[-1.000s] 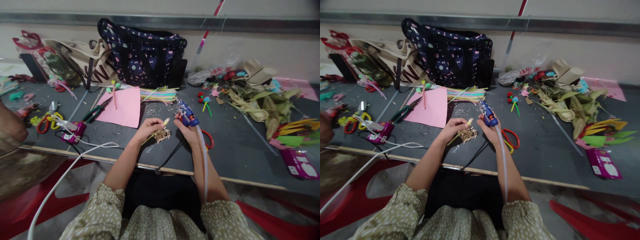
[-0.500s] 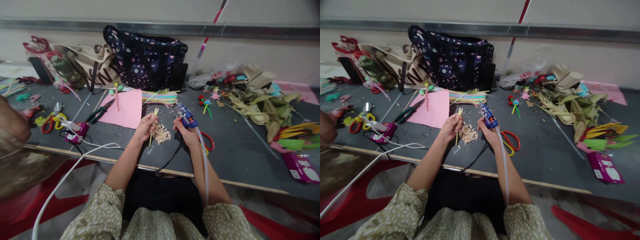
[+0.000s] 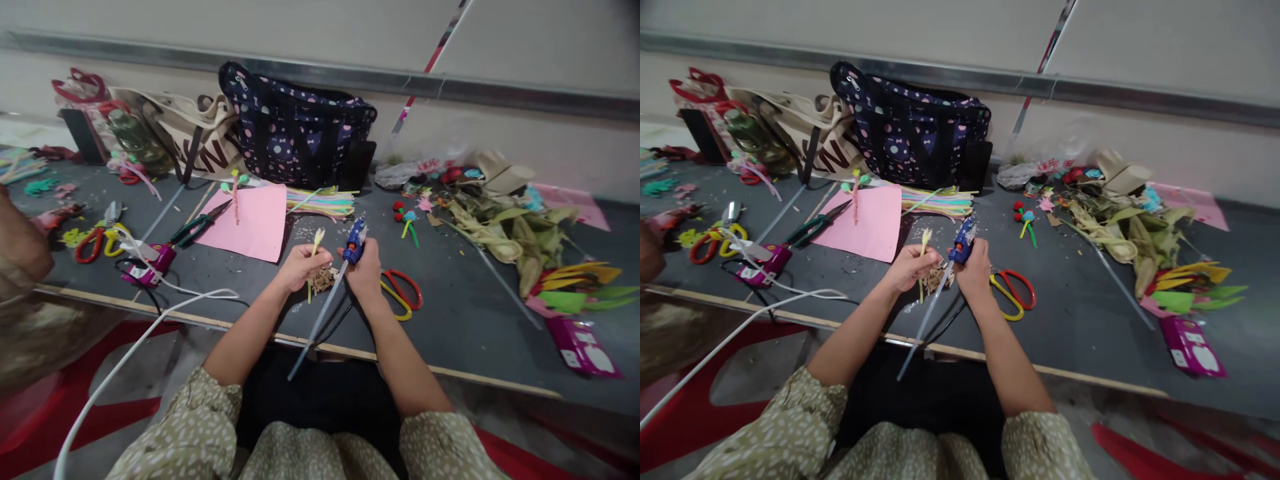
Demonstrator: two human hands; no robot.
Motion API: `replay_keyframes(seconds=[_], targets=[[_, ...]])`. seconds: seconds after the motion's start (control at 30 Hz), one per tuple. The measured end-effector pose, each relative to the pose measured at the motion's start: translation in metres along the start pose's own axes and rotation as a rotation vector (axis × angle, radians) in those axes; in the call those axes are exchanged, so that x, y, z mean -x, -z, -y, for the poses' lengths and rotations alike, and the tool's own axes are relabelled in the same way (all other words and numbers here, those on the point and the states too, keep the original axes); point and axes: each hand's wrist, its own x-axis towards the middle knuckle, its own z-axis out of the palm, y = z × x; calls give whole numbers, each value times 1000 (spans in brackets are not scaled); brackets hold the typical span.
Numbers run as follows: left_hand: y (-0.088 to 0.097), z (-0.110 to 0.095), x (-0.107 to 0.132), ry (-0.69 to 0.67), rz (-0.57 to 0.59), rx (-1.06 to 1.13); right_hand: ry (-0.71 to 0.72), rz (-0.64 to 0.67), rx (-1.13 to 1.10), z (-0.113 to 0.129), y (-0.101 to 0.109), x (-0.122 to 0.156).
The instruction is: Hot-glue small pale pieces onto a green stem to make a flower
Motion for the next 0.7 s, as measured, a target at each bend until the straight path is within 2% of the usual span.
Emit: replay_keyframes(seconds=[0.17, 0.27, 0.5, 0.7], targets=[[-3, 5, 4, 66, 137, -84, 80, -104, 91, -3, -4, 2], [-5, 5, 6, 120, 176, -91, 153, -148, 132, -6, -5, 2], [-9, 3, 5, 155, 139, -2, 307, -244, 206, -8, -2, -1], [-8, 4, 6, 136, 150, 31, 321, -239, 255, -5, -1, -1]])
